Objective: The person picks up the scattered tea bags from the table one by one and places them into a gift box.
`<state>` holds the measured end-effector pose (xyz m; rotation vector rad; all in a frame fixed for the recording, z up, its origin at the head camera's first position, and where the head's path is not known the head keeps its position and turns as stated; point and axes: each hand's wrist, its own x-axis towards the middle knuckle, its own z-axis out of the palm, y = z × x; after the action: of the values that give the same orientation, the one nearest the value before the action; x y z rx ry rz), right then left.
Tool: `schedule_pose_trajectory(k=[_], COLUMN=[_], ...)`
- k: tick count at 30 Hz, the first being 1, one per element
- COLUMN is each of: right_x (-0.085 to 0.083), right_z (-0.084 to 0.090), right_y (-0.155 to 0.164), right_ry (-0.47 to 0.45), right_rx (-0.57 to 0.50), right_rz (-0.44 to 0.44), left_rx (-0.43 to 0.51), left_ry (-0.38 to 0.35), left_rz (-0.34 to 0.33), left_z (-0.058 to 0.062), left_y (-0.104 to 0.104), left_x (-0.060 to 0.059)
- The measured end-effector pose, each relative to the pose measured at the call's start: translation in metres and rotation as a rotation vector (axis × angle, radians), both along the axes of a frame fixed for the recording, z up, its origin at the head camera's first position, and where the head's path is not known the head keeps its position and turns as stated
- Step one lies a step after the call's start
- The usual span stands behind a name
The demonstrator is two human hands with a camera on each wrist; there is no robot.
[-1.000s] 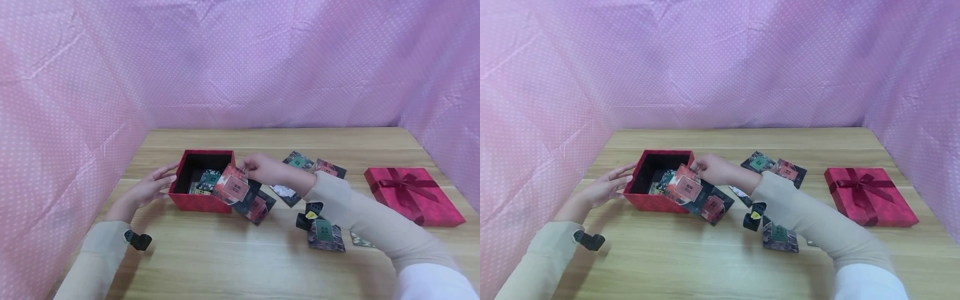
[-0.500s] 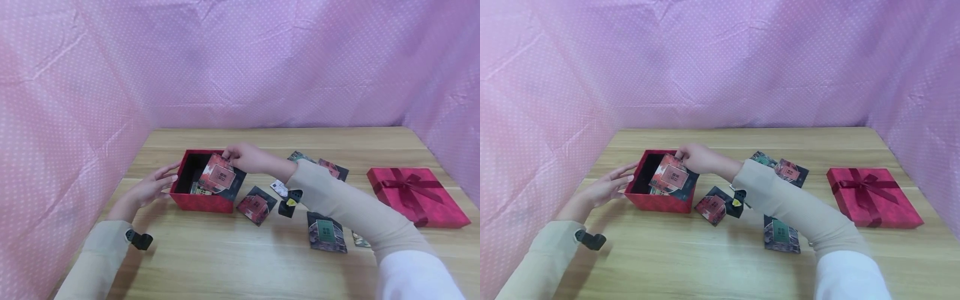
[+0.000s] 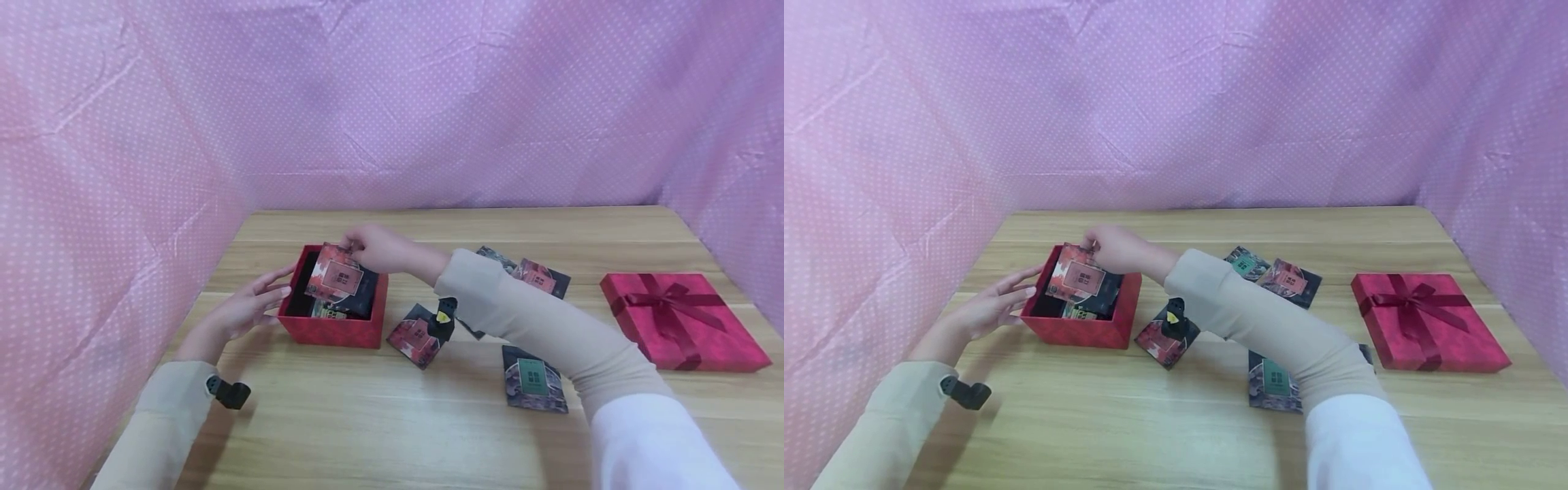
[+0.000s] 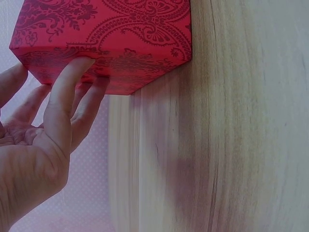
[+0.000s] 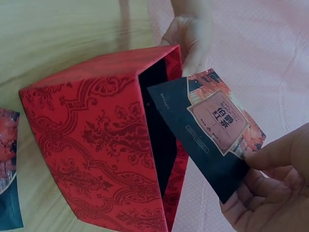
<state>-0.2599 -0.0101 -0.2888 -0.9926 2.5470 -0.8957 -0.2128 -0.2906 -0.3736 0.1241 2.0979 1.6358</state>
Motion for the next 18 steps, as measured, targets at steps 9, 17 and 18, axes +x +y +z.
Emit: schedule_pose_trajectory(k=[9,17,18], right_x=[-0.005,-0.006,-0.006], right_z=[-0.008,-0.022,-0.024], right_y=[-0.011,-0.018,-0.019], right_ry=[0.05,0.128,0.133], right_rx=[0.015,0.069,0.088], right_rz=[0.006,0.065,0.071], left_rx=[0.001,-0.014,-0.014], left_ry=[0.01,0.007,0.007], left_rz=[-0.004,0.005,0.004], left_z=[0.0,0.0,0.0], left_y=[0.001,0.0,0.0], left_x=[-0.001,0.0,0.0])
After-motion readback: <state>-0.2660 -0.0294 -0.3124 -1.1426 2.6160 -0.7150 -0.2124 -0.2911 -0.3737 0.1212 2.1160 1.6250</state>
